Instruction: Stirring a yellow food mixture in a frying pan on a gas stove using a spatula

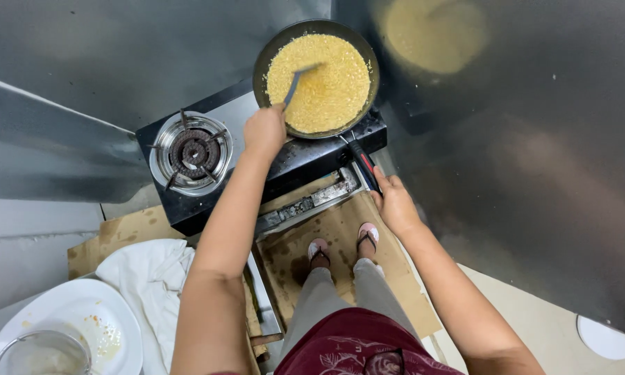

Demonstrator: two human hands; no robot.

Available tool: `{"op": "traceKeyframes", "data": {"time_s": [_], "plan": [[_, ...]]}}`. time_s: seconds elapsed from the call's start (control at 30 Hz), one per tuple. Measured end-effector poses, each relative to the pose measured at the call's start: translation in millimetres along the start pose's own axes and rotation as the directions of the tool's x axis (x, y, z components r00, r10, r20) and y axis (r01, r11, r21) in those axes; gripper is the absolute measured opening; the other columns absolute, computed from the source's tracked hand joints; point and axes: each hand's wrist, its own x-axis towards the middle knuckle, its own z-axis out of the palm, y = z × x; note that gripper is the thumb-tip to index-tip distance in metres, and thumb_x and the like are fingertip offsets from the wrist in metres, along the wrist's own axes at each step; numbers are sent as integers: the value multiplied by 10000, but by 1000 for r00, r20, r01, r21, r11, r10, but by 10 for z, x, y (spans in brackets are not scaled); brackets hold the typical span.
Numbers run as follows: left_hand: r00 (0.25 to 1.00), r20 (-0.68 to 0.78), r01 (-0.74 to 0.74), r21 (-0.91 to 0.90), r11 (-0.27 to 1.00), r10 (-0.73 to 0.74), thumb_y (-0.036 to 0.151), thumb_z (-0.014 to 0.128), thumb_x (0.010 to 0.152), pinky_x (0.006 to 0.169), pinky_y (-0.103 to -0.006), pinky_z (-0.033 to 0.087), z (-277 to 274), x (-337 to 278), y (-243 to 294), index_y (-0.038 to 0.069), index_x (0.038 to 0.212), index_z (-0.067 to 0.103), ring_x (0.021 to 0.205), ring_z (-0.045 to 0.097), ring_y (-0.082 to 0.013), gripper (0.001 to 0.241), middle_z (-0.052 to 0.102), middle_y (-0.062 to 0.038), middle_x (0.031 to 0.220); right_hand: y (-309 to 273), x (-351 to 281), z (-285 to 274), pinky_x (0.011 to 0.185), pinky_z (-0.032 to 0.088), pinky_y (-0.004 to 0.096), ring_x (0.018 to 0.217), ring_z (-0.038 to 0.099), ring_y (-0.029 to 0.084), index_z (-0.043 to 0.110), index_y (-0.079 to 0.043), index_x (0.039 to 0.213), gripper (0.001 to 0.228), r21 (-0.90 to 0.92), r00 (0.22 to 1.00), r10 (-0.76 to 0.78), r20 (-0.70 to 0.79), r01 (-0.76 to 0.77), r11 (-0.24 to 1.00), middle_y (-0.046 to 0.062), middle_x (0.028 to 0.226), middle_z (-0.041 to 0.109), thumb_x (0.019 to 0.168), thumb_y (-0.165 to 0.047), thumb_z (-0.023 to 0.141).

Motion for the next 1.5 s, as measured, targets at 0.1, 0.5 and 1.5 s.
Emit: {"op": "traceKeyframes", "data": {"time_s": [0.1, 0.5, 1.5], "plan": [[997, 2, 79, 13, 997, -79, 257, 550, 1087, 899, -585, 612, 7, 312, 55, 229, 1352, 729, 1024, 768, -439, 321, 757, -185, 1049, 26, 15, 32, 889, 643, 519, 1113, 717, 406, 498, -234, 1617, 649, -1, 1000, -1, 7, 1, 1000, 134, 1224, 646, 998, -305, 682], [1000, -16, 10, 166, 986, -7, 138, 442, 1068, 831, -574, 636, 824, 378, -43, 127, 1319, 673, 944, 771, -461, 341, 656, -171, 1015, -105, -30, -92, 908, 627, 549, 1121, 702, 428, 471, -229, 1630, 650, 55, 997, 31, 67, -35, 998, 130, 1230, 625, 1011, -297, 660], [978, 66, -206, 319, 925, 195, 52, 602, 952, 668, -591, 622, -862, -681, -92, 89, 1030, 818, 779, 782, -449, 233, 721, -182, 836, 10, 28, 15, 922, 635, 506, 1135, 712, 386, 503, -257, 1621, 657, -4, 998, 56, 5, -56, 998, 124, 1251, 655, 995, -297, 700]]}}
